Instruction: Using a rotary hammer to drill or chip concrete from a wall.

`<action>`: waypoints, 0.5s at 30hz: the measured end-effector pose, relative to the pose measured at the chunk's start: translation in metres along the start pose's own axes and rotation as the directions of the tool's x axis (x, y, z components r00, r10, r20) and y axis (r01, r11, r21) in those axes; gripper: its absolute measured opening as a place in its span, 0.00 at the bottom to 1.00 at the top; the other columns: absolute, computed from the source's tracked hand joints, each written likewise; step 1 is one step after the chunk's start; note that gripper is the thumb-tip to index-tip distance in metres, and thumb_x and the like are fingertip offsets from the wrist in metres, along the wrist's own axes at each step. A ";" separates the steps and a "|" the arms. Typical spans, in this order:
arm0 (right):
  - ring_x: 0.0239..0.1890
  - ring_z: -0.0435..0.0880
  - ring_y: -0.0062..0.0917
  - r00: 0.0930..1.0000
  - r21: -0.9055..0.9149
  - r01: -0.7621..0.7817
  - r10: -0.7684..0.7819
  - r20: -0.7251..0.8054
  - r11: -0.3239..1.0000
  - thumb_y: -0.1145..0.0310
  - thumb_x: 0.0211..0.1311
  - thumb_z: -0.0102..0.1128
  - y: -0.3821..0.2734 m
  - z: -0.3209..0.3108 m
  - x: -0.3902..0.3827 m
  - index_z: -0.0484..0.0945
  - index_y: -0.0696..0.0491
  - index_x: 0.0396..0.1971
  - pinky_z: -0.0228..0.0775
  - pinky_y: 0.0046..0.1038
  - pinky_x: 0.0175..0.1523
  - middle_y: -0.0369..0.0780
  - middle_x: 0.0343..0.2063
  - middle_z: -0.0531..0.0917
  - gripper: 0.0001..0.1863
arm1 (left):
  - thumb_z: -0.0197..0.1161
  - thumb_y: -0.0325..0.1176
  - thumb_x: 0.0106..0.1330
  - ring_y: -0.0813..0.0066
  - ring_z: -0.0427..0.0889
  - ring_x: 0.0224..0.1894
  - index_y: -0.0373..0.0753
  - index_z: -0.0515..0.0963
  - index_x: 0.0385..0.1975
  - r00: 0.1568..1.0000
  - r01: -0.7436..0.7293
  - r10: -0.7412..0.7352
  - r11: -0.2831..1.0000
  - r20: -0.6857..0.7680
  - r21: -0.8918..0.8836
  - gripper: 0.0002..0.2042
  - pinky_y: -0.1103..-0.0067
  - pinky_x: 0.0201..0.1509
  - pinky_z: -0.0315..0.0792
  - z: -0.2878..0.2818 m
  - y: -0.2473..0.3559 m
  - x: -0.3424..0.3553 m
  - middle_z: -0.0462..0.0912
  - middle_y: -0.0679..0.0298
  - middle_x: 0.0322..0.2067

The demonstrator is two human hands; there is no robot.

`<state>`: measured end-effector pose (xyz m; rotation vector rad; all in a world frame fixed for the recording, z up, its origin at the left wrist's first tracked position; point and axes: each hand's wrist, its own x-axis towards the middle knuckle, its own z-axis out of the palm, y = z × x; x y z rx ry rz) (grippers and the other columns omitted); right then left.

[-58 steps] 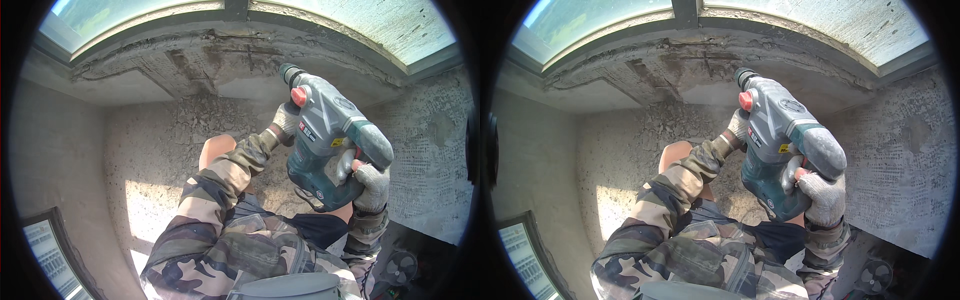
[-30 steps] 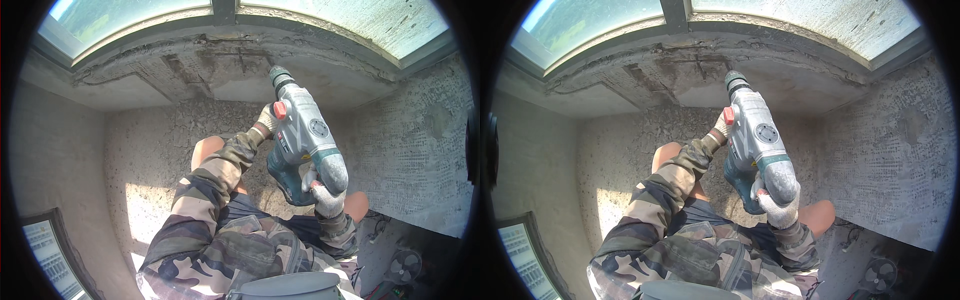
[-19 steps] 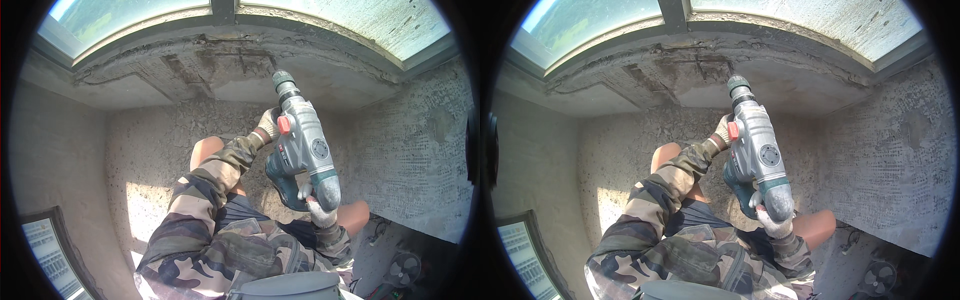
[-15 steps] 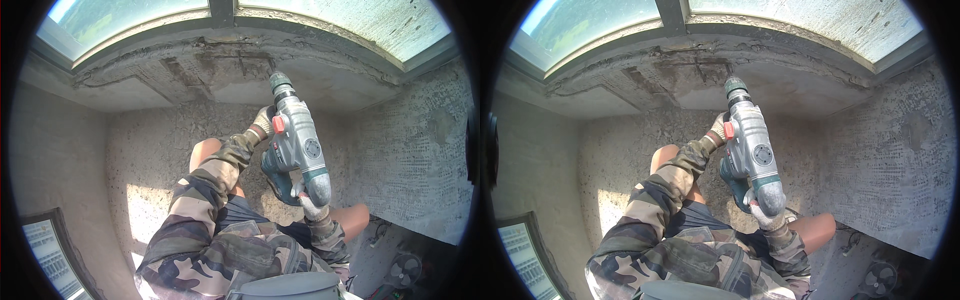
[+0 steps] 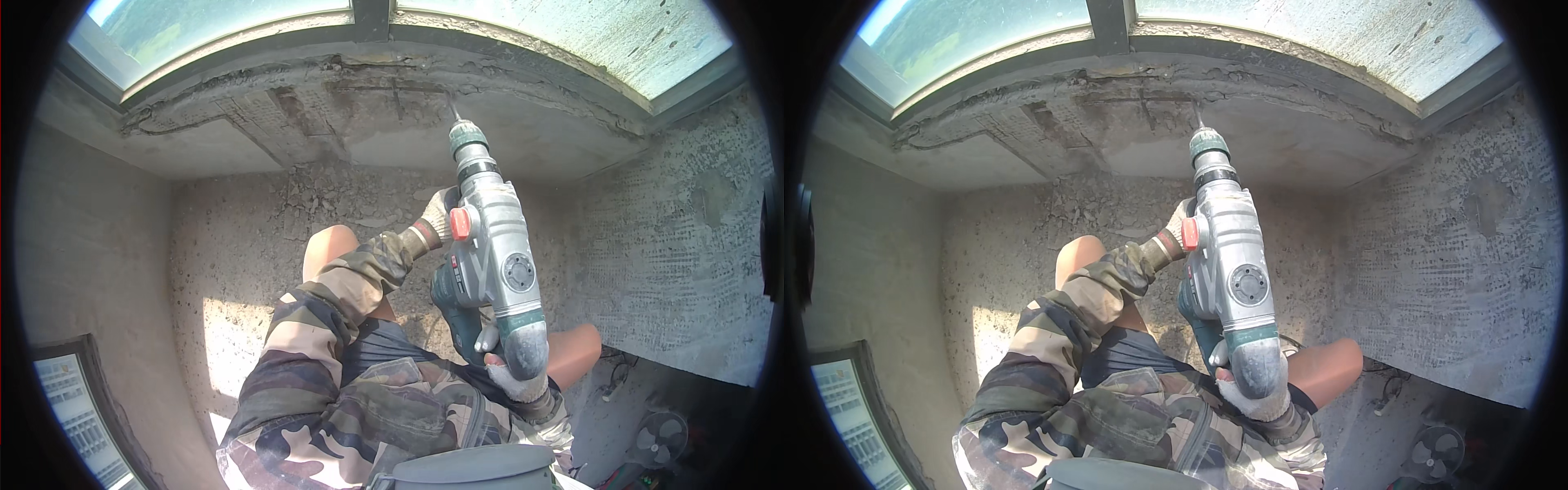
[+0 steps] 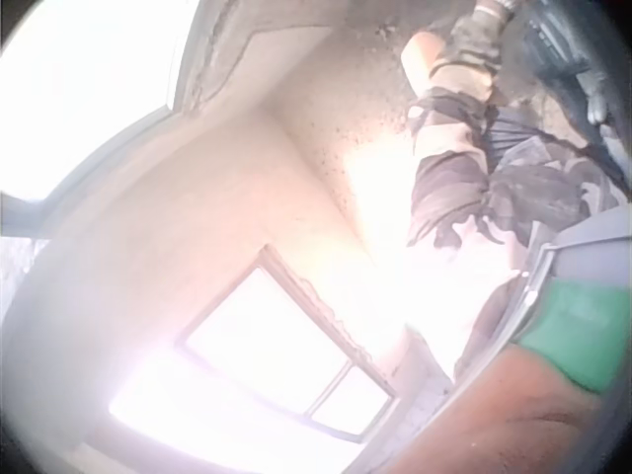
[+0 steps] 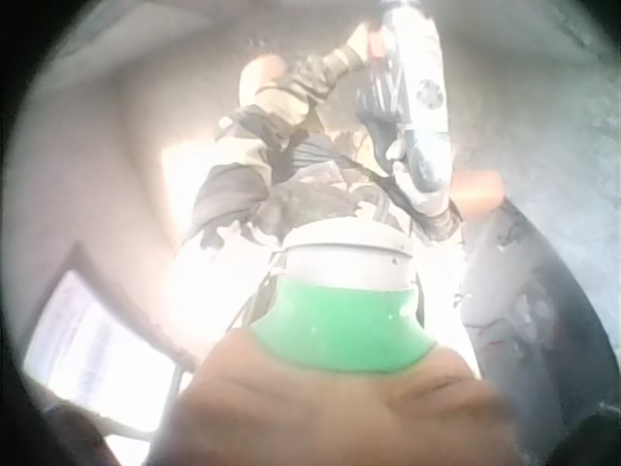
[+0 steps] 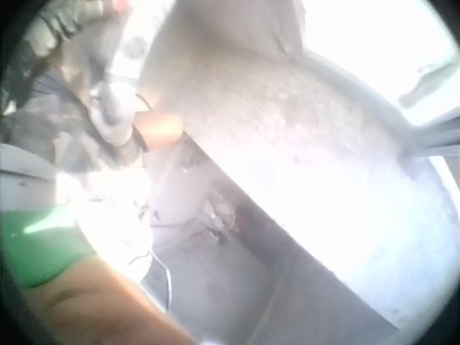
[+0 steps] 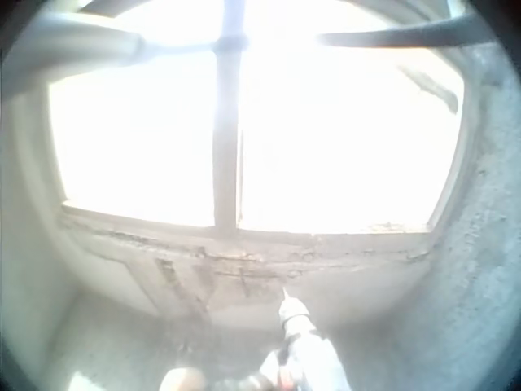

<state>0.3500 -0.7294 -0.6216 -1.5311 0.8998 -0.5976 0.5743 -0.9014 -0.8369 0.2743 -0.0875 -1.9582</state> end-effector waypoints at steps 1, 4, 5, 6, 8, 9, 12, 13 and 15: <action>0.38 0.78 0.24 1.000 -0.113 0.006 -0.008 -0.017 0.994 0.85 0.51 0.58 -0.008 0.006 0.003 0.73 0.58 0.46 0.72 0.27 0.45 0.37 0.34 0.78 0.19 | 0.68 0.38 0.61 0.73 0.80 0.48 0.36 0.75 0.50 1.000 0.003 -0.003 1.000 0.001 -0.003 0.20 0.72 0.54 0.75 -0.004 0.001 0.001 0.82 0.61 0.46; 0.34 0.80 0.24 0.998 -0.161 0.020 -0.030 -0.056 0.987 0.82 0.49 0.60 -0.028 0.030 0.022 0.77 0.56 0.41 0.72 0.27 0.41 0.36 0.31 0.81 0.16 | 0.58 0.34 0.68 0.72 0.79 0.50 0.39 0.74 0.49 0.971 -0.200 0.232 0.653 0.059 0.731 0.12 0.71 0.56 0.74 -0.046 0.017 0.004 0.80 0.57 0.46; 0.31 0.81 0.25 0.992 -0.102 0.010 -0.023 -0.124 0.995 0.80 0.46 0.62 -0.032 0.035 0.027 0.80 0.53 0.36 0.72 0.27 0.39 0.35 0.29 0.83 0.14 | 0.58 0.34 0.68 0.72 0.79 0.50 0.39 0.74 0.49 0.973 -0.198 0.223 0.657 0.064 0.727 0.12 0.71 0.56 0.74 -0.048 0.014 0.008 0.80 0.57 0.46; 0.29 0.80 0.26 0.979 -0.131 -0.115 0.090 -0.185 0.985 0.72 0.45 0.64 -0.036 0.043 0.029 0.79 0.54 0.35 0.72 0.29 0.37 0.34 0.26 0.82 0.13 | 0.59 0.34 0.68 0.72 0.79 0.51 0.39 0.74 0.49 0.958 -0.248 0.269 0.613 0.098 0.750 0.13 0.70 0.56 0.74 -0.051 0.012 0.011 0.80 0.57 0.47; 0.28 0.80 0.26 0.972 -0.049 -0.125 0.113 -0.208 0.991 0.68 0.44 0.65 -0.052 0.058 0.035 0.79 0.53 0.36 0.72 0.29 0.38 0.34 0.25 0.81 0.15 | 0.59 0.37 0.68 0.70 0.77 0.53 0.40 0.73 0.52 0.877 -0.450 0.308 0.250 0.370 0.858 0.15 0.69 0.57 0.73 -0.061 0.020 0.008 0.78 0.57 0.50; 0.28 0.79 0.26 0.963 0.038 -0.132 0.137 -0.231 0.991 0.64 0.43 0.67 -0.061 0.063 0.038 0.80 0.52 0.36 0.71 0.28 0.39 0.34 0.24 0.81 0.17 | 0.59 0.37 0.68 0.70 0.77 0.53 0.40 0.73 0.52 0.874 -0.450 0.319 0.249 0.367 0.858 0.15 0.69 0.57 0.73 -0.064 0.022 0.010 0.78 0.57 0.50; 0.30 0.80 0.25 0.943 -0.091 -0.265 0.238 -0.232 0.960 0.60 0.43 0.69 -0.071 0.060 0.043 0.78 0.54 0.37 0.72 0.27 0.42 0.34 0.25 0.81 0.20 | 0.60 0.39 0.68 0.70 0.79 0.50 0.38 0.74 0.54 0.907 -0.355 0.378 0.450 0.186 0.819 0.18 0.72 0.54 0.74 -0.011 0.014 0.017 0.80 0.58 0.49; 0.31 0.80 0.24 0.939 -0.100 -0.260 0.227 -0.260 0.960 0.61 0.44 0.70 -0.074 0.062 0.045 0.77 0.56 0.38 0.72 0.27 0.43 0.34 0.26 0.81 0.21 | 0.60 0.39 0.68 0.70 0.79 0.50 0.38 0.74 0.54 0.905 -0.360 0.383 0.452 0.187 0.817 0.18 0.72 0.54 0.74 -0.003 0.017 0.013 0.80 0.58 0.49; 0.32 0.81 0.22 0.934 -0.114 -0.255 0.214 -0.286 0.960 0.61 0.45 0.72 -0.078 0.065 0.054 0.76 0.57 0.39 0.72 0.27 0.44 0.34 0.27 0.82 0.22 | 0.61 0.39 0.67 0.70 0.79 0.49 0.38 0.75 0.54 0.910 -0.332 0.383 0.443 0.159 0.833 0.18 0.72 0.54 0.74 0.012 0.024 0.004 0.81 0.59 0.48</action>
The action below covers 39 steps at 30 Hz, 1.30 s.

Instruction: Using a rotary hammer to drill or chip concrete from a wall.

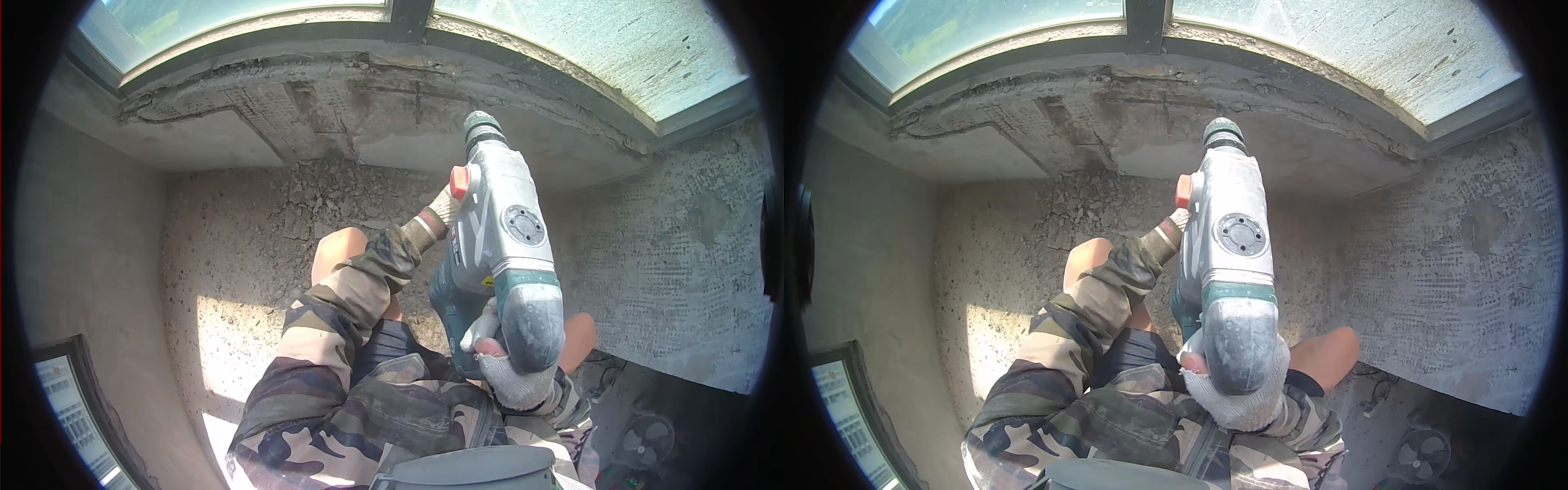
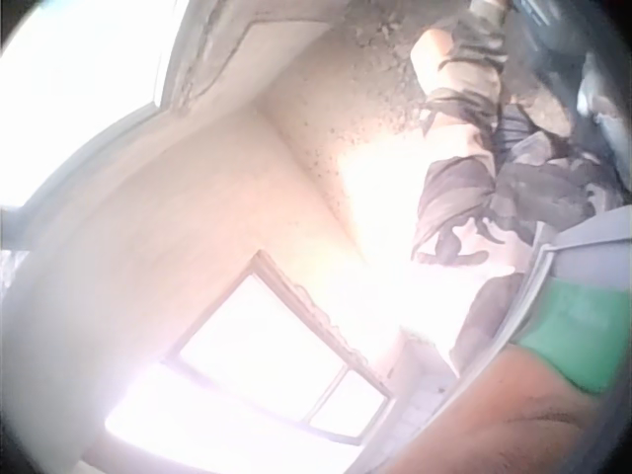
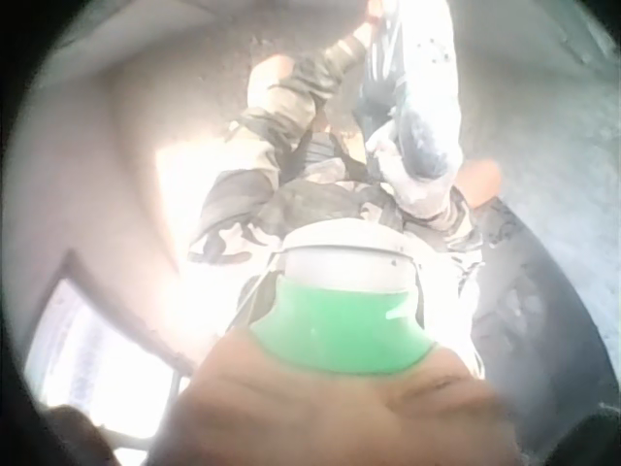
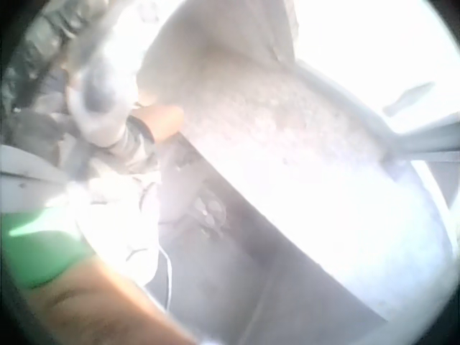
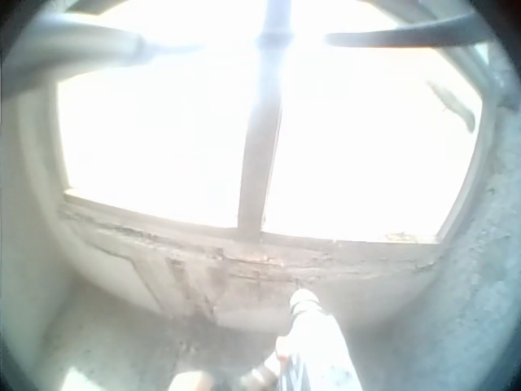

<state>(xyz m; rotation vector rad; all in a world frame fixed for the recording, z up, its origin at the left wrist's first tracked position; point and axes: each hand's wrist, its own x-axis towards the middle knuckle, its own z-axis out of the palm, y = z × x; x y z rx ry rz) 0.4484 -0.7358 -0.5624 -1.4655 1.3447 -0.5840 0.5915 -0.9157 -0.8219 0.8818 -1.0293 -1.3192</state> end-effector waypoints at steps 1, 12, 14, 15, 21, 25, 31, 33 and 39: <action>0.33 0.81 0.21 0.987 0.027 0.119 -0.121 0.109 0.993 0.65 0.45 0.73 -0.004 0.003 0.009 0.76 0.57 0.40 0.73 0.26 0.42 0.35 0.29 0.82 0.22 | 0.61 0.40 0.67 0.70 0.80 0.49 0.38 0.75 0.53 1.000 0.010 -0.010 1.000 -0.005 0.015 0.18 0.72 0.53 0.74 -0.002 0.007 -0.001 0.81 0.59 0.47; 0.33 0.80 0.19 0.994 0.496 0.062 -0.097 0.044 0.866 0.83 0.55 0.63 0.008 -0.012 -0.004 0.76 0.59 0.44 0.73 0.24 0.40 0.37 0.32 0.83 0.16 | 0.67 0.43 0.61 0.63 0.84 0.42 0.38 0.79 0.47 0.999 -0.040 0.052 0.884 -0.014 0.466 0.19 0.70 0.49 0.76 -0.003 0.035 -0.010 0.85 0.60 0.39; 0.33 0.81 0.19 0.993 0.366 0.093 -0.111 0.028 0.926 0.82 0.53 0.64 0.025 -0.017 -0.002 0.76 0.59 0.46 0.73 0.24 0.40 0.37 0.32 0.83 0.18 | 0.68 0.43 0.60 0.61 0.83 0.43 0.38 0.78 0.49 0.999 -0.013 0.026 0.922 -0.030 0.386 0.21 0.70 0.49 0.77 -0.005 0.015 -0.004 0.85 0.59 0.41; 0.37 0.80 0.23 0.961 0.259 0.212 -0.249 0.121 0.942 0.82 0.55 0.58 0.032 -0.018 0.001 0.72 0.60 0.52 0.73 0.26 0.43 0.40 0.37 0.81 0.21 | 0.67 0.42 0.62 0.63 0.83 0.44 0.39 0.76 0.50 0.980 -0.165 0.197 0.893 -0.034 0.418 0.20 0.71 0.50 0.77 -0.016 -0.007 -0.001 0.84 0.59 0.43; 0.32 0.80 0.19 0.958 0.342 0.238 -0.277 0.071 0.909 0.79 0.52 0.64 0.020 -0.027 0.013 0.77 0.62 0.47 0.73 0.24 0.40 0.37 0.29 0.83 0.19 | 0.63 0.40 0.68 0.77 0.79 0.49 0.41 0.73 0.55 0.990 0.130 -0.139 0.942 -0.007 -0.308 0.19 0.74 0.53 0.75 -0.004 0.012 0.001 0.80 0.65 0.51; 0.33 0.78 0.22 0.972 0.494 0.057 -0.161 0.171 0.868 0.81 0.53 0.62 -0.009 -0.049 0.006 0.73 0.63 0.52 0.71 0.24 0.40 0.40 0.31 0.80 0.23 | 0.64 0.46 0.65 0.69 0.81 0.51 0.41 0.73 0.54 0.996 -0.063 0.062 0.998 -0.062 -0.022 0.22 0.74 0.55 0.74 0.000 -0.002 -0.003 0.81 0.59 0.49; 0.36 0.78 0.24 0.967 0.577 0.104 -0.217 0.130 0.810 0.82 0.53 0.61 0.039 -0.080 0.010 0.71 0.63 0.54 0.71 0.28 0.41 0.41 0.34 0.79 0.25 | 0.63 0.46 0.62 0.61 0.80 0.54 0.41 0.76 0.51 0.999 0.036 -0.032 0.898 -0.017 0.438 0.21 0.71 0.58 0.73 0.035 0.026 0.010 0.81 0.57 0.49; 0.34 0.78 0.26 0.957 0.220 0.259 -0.280 0.073 0.941 0.82 0.50 0.63 0.069 -0.076 0.027 0.70 0.64 0.54 0.71 0.29 0.40 0.40 0.32 0.78 0.28 | 0.62 0.45 0.64 0.61 0.82 0.49 0.40 0.77 0.50 0.933 -0.342 0.355 0.821 0.061 0.457 0.20 0.69 0.54 0.75 0.007 -0.008 0.021 0.83 0.57 0.46; 0.31 0.77 0.27 0.981 0.627 0.037 -0.147 0.125 0.778 0.77 0.48 0.66 0.009 -0.113 0.014 0.69 0.67 0.55 0.68 0.28 0.36 0.40 0.28 0.77 0.31 | 0.63 0.46 0.66 0.69 0.83 0.41 0.36 0.77 0.49 0.994 0.111 -0.102 0.862 -0.046 0.495 0.20 0.73 0.47 0.77 0.059 0.069 -0.005 0.85 0.58 0.40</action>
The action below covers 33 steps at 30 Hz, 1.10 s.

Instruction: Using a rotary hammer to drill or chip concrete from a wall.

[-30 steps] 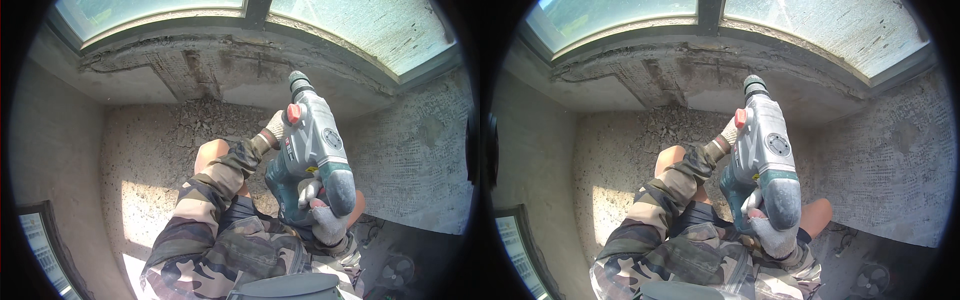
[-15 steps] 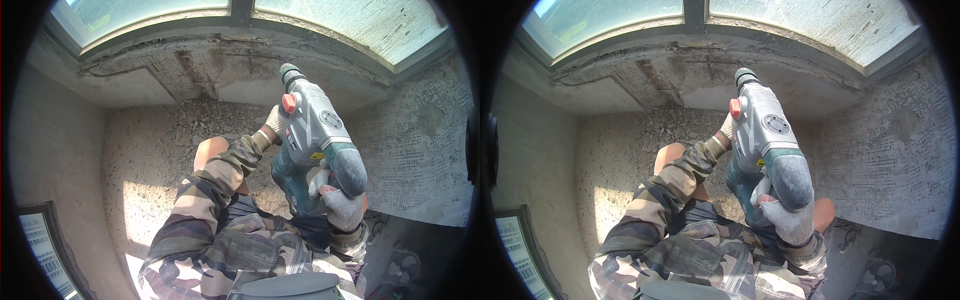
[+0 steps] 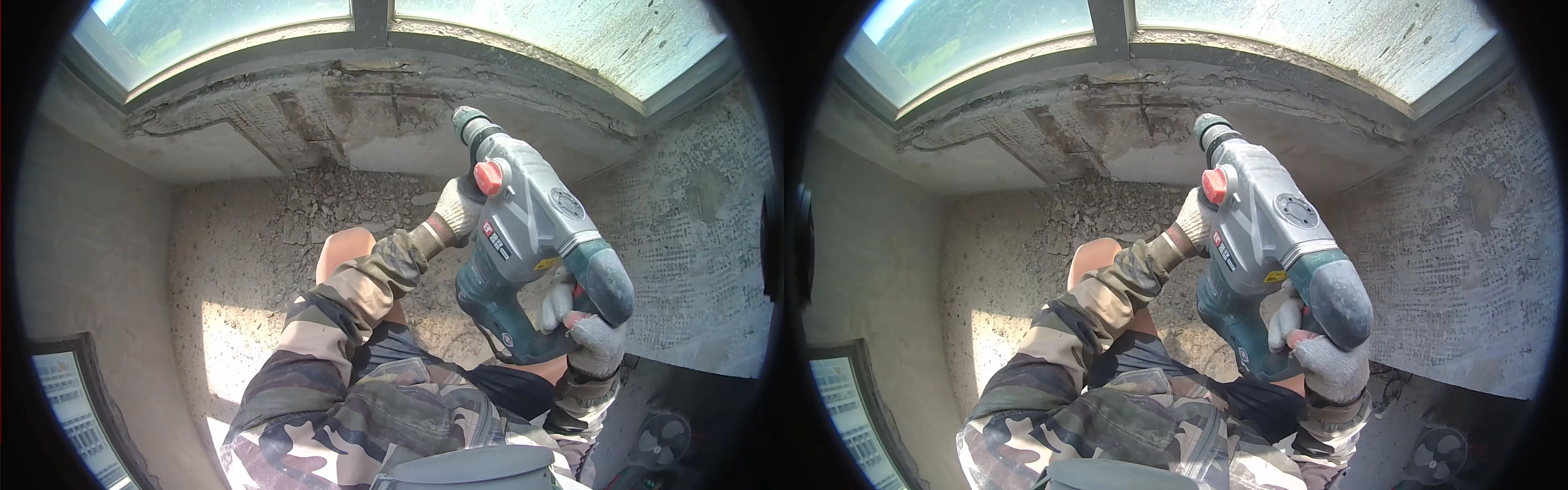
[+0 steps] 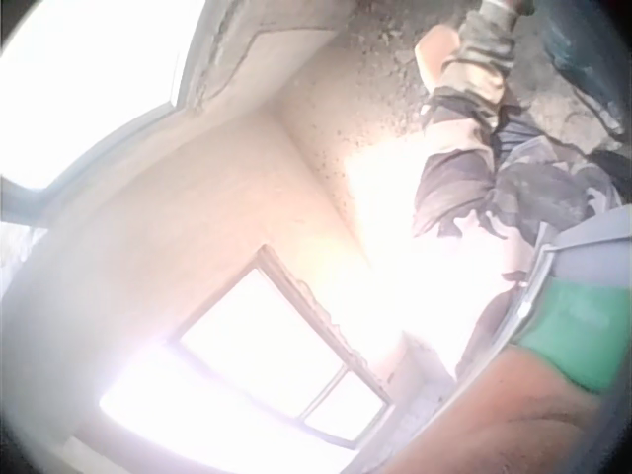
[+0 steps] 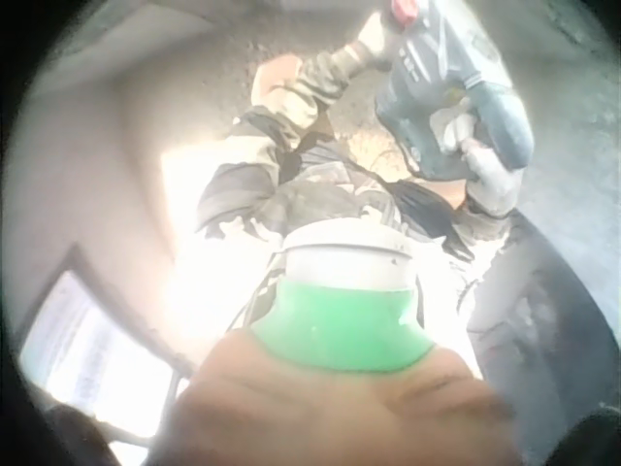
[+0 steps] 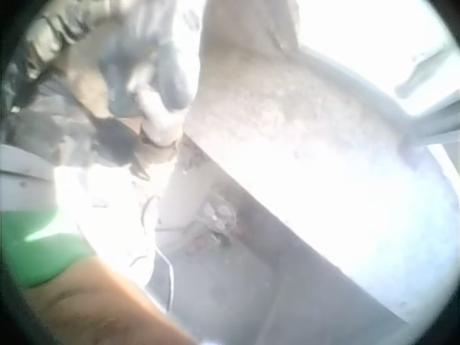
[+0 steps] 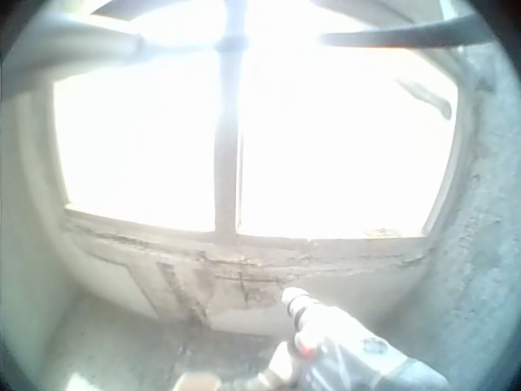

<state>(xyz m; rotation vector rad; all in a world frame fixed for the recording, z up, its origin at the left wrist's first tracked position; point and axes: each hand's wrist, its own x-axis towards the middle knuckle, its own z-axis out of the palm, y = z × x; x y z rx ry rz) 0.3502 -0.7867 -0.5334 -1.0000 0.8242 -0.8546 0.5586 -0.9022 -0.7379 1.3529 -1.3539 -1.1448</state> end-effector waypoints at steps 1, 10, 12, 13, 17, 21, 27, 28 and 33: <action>0.31 0.77 0.27 0.995 0.020 0.034 -0.036 0.093 0.999 0.77 0.49 0.66 -0.002 -0.005 -0.003 0.68 0.67 0.55 0.68 0.28 0.36 0.40 0.28 0.77 0.31 | 0.65 0.39 0.67 0.78 0.80 0.41 0.35 0.76 0.50 0.995 -0.097 0.098 0.994 -0.025 0.042 0.17 0.74 0.45 0.76 0.000 -0.001 -0.004 0.84 0.60 0.43; 0.33 0.80 0.27 0.999 -0.175 -0.007 -0.001 -0.048 0.984 0.79 0.45 0.61 0.017 -0.015 -0.022 0.73 0.65 0.50 0.73 0.28 0.42 0.43 0.32 0.80 0.26 | 0.65 0.42 0.64 0.67 0.85 0.44 0.39 0.78 0.47 0.998 -0.040 0.043 0.998 -0.048 0.051 0.17 0.70 0.49 0.78 0.030 -0.048 -0.013 0.85 0.60 0.40; 0.33 0.80 0.27 0.968 -0.199 -0.060 0.008 -0.251 0.978 0.77 0.47 0.58 0.029 -0.013 -0.024 0.74 0.65 0.47 0.73 0.28 0.42 0.43 0.31 0.80 0.23 | 0.65 0.42 0.64 0.67 0.85 0.44 0.38 0.79 0.46 1.000 0.000 -0.001 0.997 0.015 0.073 0.16 0.70 0.49 0.77 0.021 -0.015 -0.013 0.85 0.60 0.40; 0.33 0.80 0.27 0.967 -0.196 -0.059 0.007 -0.256 0.979 0.77 0.47 0.58 0.036 -0.015 -0.018 0.74 0.65 0.47 0.73 0.28 0.42 0.43 0.31 0.80 0.23 | 0.66 0.41 0.63 0.67 0.85 0.44 0.37 0.79 0.45 0.997 0.049 -0.054 0.993 0.050 0.111 0.16 0.70 0.50 0.77 0.010 -0.003 -0.011 0.86 0.60 0.39; 0.31 0.78 0.28 0.968 -0.002 0.099 -0.097 -0.233 0.995 0.73 0.50 0.56 0.072 -0.022 0.013 0.73 0.64 0.44 0.73 0.31 0.39 0.42 0.28 0.76 0.19 | 0.65 0.45 0.63 0.60 0.85 0.45 0.38 0.80 0.45 0.999 0.037 -0.042 0.972 0.019 0.233 0.18 0.70 0.49 0.76 -0.012 -0.027 0.006 0.86 0.54 0.40; 0.28 0.74 0.29 0.983 0.270 0.096 -0.048 -0.179 0.958 0.74 0.51 0.56 0.102 -0.050 0.039 0.70 0.64 0.46 0.71 0.33 0.37 0.40 0.25 0.73 0.20 | 0.56 0.50 0.65 0.49 0.84 0.44 0.40 0.79 0.46 0.998 -0.063 0.054 0.848 0.032 0.526 0.21 0.62 0.47 0.76 -0.027 -0.049 0.029 0.86 0.49 0.37; 0.33 0.72 0.27 1.000 0.334 0.000 0.002 -0.005 0.942 0.69 0.53 0.55 0.103 -0.117 0.048 0.69 0.60 0.50 0.67 0.31 0.42 0.37 0.28 0.71 0.23 | 0.55 0.48 0.64 0.45 0.84 0.40 0.40 0.82 0.38 0.997 0.062 -0.032 0.872 -0.068 0.485 0.17 0.59 0.44 0.77 -0.005 -0.045 0.029 0.85 0.48 0.32; 0.33 0.77 0.29 0.986 0.330 0.014 0.042 -0.162 0.944 0.70 0.52 0.57 0.094 -0.116 0.054 0.69 0.60 0.50 0.73 0.33 0.40 0.39 0.30 0.75 0.24 | 0.55 0.46 0.64 0.45 0.84 0.39 0.40 0.83 0.35 0.991 0.108 -0.057 0.869 -0.118 0.482 0.16 0.59 0.44 0.77 0.000 -0.043 0.030 0.85 0.48 0.31; 0.41 0.81 0.33 0.986 0.239 -0.009 0.048 -0.158 0.971 0.71 0.53 0.57 0.099 -0.123 0.034 0.70 0.60 0.52 0.75 0.35 0.50 0.43 0.35 0.79 0.24 | 0.55 0.47 0.64 0.46 0.84 0.40 0.40 0.83 0.34 0.993 0.109 -0.060 0.808 -0.103 0.579 0.16 0.58 0.44 0.77 0.007 -0.045 0.021 0.85 0.48 0.33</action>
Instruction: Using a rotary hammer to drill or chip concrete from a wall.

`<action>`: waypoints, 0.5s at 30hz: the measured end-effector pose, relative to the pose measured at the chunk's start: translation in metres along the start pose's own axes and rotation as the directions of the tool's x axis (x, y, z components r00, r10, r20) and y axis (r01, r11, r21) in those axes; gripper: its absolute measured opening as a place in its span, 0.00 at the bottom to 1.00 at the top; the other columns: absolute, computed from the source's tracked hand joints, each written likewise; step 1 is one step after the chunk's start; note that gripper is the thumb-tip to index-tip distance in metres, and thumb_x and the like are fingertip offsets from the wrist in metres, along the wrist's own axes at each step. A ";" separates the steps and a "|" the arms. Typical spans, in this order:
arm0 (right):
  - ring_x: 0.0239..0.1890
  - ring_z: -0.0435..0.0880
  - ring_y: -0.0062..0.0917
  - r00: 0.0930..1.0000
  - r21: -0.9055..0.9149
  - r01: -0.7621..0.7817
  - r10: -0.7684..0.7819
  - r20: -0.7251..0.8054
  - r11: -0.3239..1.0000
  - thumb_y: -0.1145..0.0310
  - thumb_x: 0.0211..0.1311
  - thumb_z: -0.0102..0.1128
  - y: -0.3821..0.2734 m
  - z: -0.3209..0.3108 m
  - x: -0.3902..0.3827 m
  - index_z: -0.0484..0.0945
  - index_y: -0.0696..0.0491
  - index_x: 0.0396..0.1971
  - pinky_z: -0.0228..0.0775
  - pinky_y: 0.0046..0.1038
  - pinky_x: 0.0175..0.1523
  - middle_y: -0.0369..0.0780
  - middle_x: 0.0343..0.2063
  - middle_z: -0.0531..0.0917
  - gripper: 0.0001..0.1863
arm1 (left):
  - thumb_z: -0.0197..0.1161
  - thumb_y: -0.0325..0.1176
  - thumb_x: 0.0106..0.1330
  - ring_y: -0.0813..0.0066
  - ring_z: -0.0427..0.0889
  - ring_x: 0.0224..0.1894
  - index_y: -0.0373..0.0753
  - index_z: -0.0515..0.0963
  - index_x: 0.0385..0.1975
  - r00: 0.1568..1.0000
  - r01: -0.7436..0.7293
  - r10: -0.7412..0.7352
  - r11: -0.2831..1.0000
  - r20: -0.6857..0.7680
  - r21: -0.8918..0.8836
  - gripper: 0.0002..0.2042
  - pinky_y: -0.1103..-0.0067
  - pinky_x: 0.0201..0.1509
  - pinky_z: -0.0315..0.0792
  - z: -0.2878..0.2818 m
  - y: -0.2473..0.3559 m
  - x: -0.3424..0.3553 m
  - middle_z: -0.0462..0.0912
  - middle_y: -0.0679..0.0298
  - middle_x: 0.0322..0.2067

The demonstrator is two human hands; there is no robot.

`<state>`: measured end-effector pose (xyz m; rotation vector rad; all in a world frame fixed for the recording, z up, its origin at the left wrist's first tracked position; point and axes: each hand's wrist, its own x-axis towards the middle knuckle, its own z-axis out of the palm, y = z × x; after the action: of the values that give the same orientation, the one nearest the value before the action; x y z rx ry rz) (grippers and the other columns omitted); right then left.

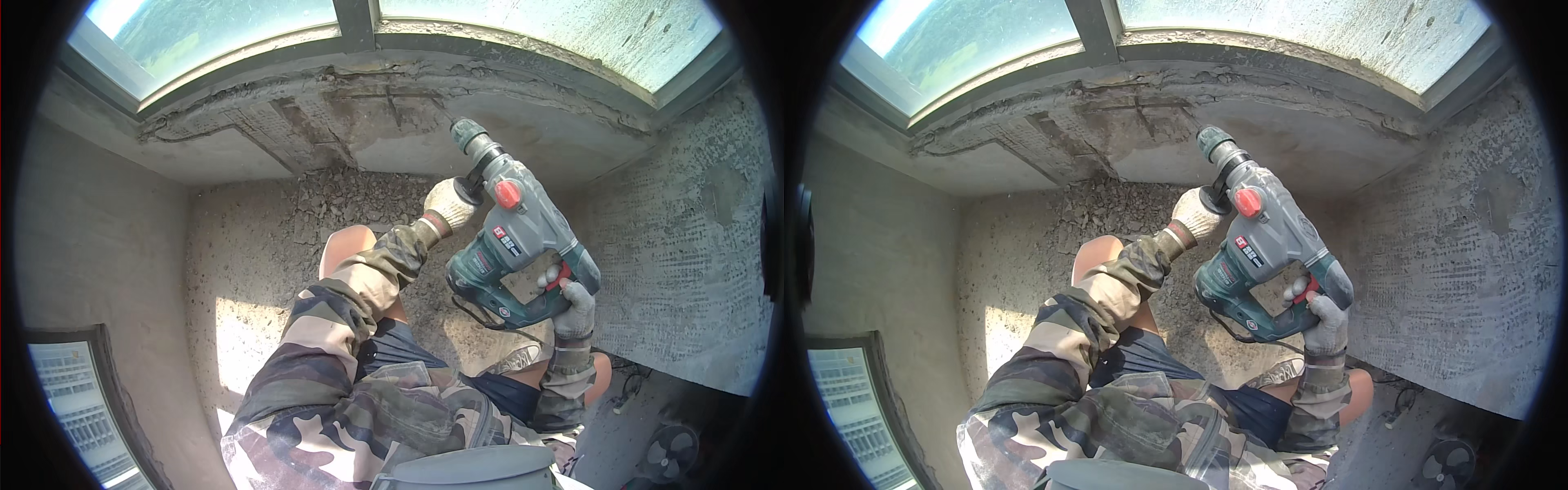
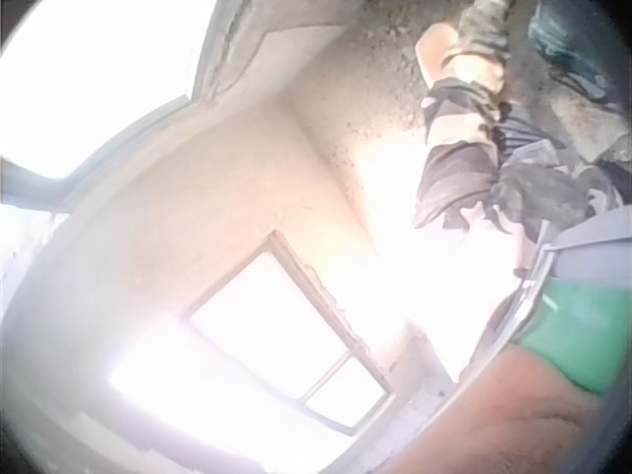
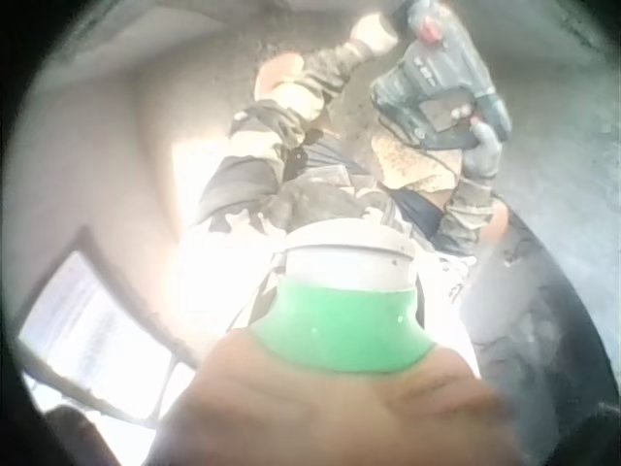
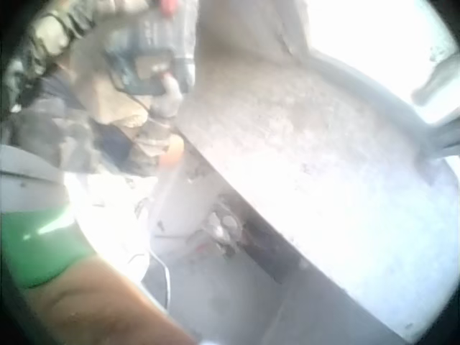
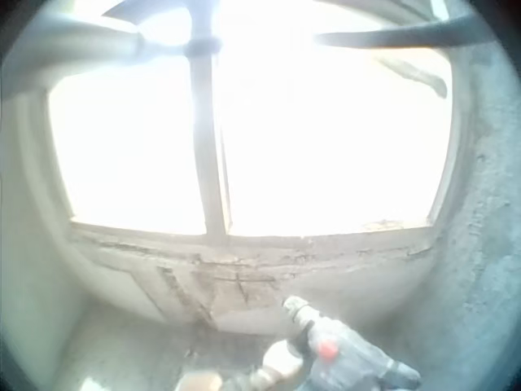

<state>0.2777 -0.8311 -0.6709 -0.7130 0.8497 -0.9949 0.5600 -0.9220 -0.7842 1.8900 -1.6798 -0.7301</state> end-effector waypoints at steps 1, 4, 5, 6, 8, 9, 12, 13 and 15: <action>0.40 0.81 0.33 0.999 0.000 0.030 -0.030 0.019 1.000 0.73 0.52 0.57 0.010 -0.003 -0.001 0.70 0.60 0.52 0.75 0.36 0.51 0.43 0.35 0.79 0.24 | 0.55 0.47 0.64 0.45 0.84 0.40 0.40 0.83 0.34 1.000 -0.017 0.017 1.000 -0.001 -0.003 0.16 0.58 0.44 0.77 -0.003 0.002 -0.001 0.85 0.48 0.33; 0.39 0.80 0.32 0.997 0.035 0.057 -0.059 0.053 0.998 0.78 0.50 0.58 0.041 0.006 0.013 0.72 0.59 0.48 0.74 0.36 0.50 0.41 0.34 0.78 0.21 | 0.56 0.47 0.64 0.45 0.84 0.41 0.40 0.83 0.35 1.000 -0.010 0.010 1.000 -0.018 0.030 0.17 0.58 0.45 0.76 0.000 -0.033 0.011 0.85 0.48 0.33; 0.38 0.79 0.32 0.995 0.089 0.055 -0.061 0.075 0.995 0.79 0.49 0.58 0.061 0.001 0.022 0.72 0.59 0.46 0.73 0.35 0.49 0.41 0.33 0.77 0.20 | 0.57 0.48 0.63 0.45 0.83 0.41 0.41 0.83 0.36 1.000 0.010 -0.010 0.999 -0.020 0.034 0.17 0.58 0.45 0.76 -0.004 -0.041 0.015 0.85 0.48 0.34; 0.37 0.78 0.32 0.993 0.143 0.052 -0.066 0.095 0.988 0.80 0.49 0.58 0.074 -0.005 0.027 0.72 0.59 0.44 0.73 0.35 0.48 0.40 0.32 0.76 0.19 | 0.58 0.49 0.62 0.45 0.83 0.42 0.41 0.83 0.37 0.999 0.029 -0.028 0.999 -0.022 0.038 0.18 0.59 0.45 0.76 -0.006 -0.050 0.016 0.85 0.48 0.34; 0.36 0.77 0.31 0.996 0.156 0.048 -0.060 0.073 0.987 0.81 0.48 0.58 0.073 -0.009 0.032 0.71 0.58 0.42 0.72 0.34 0.46 0.40 0.31 0.75 0.17 | 0.62 0.53 0.58 0.45 0.83 0.42 0.39 0.83 0.36 0.998 0.020 -0.023 0.998 0.051 0.055 0.21 0.59 0.45 0.76 -0.020 -0.028 0.013 0.85 0.46 0.34; 0.35 0.77 0.32 0.993 0.175 0.057 -0.074 0.095 0.983 0.80 0.49 0.58 0.071 -0.009 0.036 0.72 0.58 0.42 0.72 0.34 0.46 0.40 0.31 0.75 0.17 | 0.61 0.53 0.58 0.44 0.83 0.42 0.39 0.83 0.36 0.999 0.040 -0.041 0.997 0.024 0.061 0.21 0.59 0.45 0.76 -0.018 -0.033 0.016 0.85 0.46 0.34; 0.37 0.78 0.31 0.985 0.173 0.038 -0.066 0.157 0.984 0.79 0.50 0.57 0.066 -0.011 0.039 0.73 0.59 0.44 0.73 0.33 0.47 0.40 0.32 0.77 0.18 | 0.62 0.55 0.59 0.45 0.83 0.41 0.39 0.82 0.37 0.997 0.061 -0.061 0.998 -0.050 0.008 0.23 0.60 0.44 0.76 -0.002 -0.057 0.017 0.85 0.47 0.33; 0.39 0.79 0.30 0.990 0.062 0.012 -0.021 0.139 0.998 0.79 0.50 0.57 0.059 -0.006 0.037 0.74 0.59 0.46 0.73 0.32 0.48 0.40 0.33 0.78 0.19 | 0.63 0.58 0.59 0.46 0.84 0.40 0.38 0.82 0.39 0.995 0.042 -0.047 0.998 -0.090 -0.054 0.25 0.61 0.43 0.76 0.002 -0.064 0.018 0.85 0.48 0.33; 0.44 0.80 0.28 0.994 -0.088 -0.059 0.066 0.088 0.994 0.77 0.50 0.59 0.045 -0.012 0.024 0.73 0.58 0.52 0.74 0.30 0.51 0.41 0.39 0.80 0.25 | 0.63 0.57 0.59 0.46 0.83 0.40 0.38 0.82 0.39 0.999 -0.006 0.002 0.997 -0.051 -0.076 0.25 0.61 0.44 0.76 0.002 -0.038 0.013 0.85 0.48 0.33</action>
<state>0.2926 -0.8375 -0.7211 -0.7938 0.8335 -0.8680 0.5874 -0.9310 -0.8129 1.8373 -1.6014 -0.7284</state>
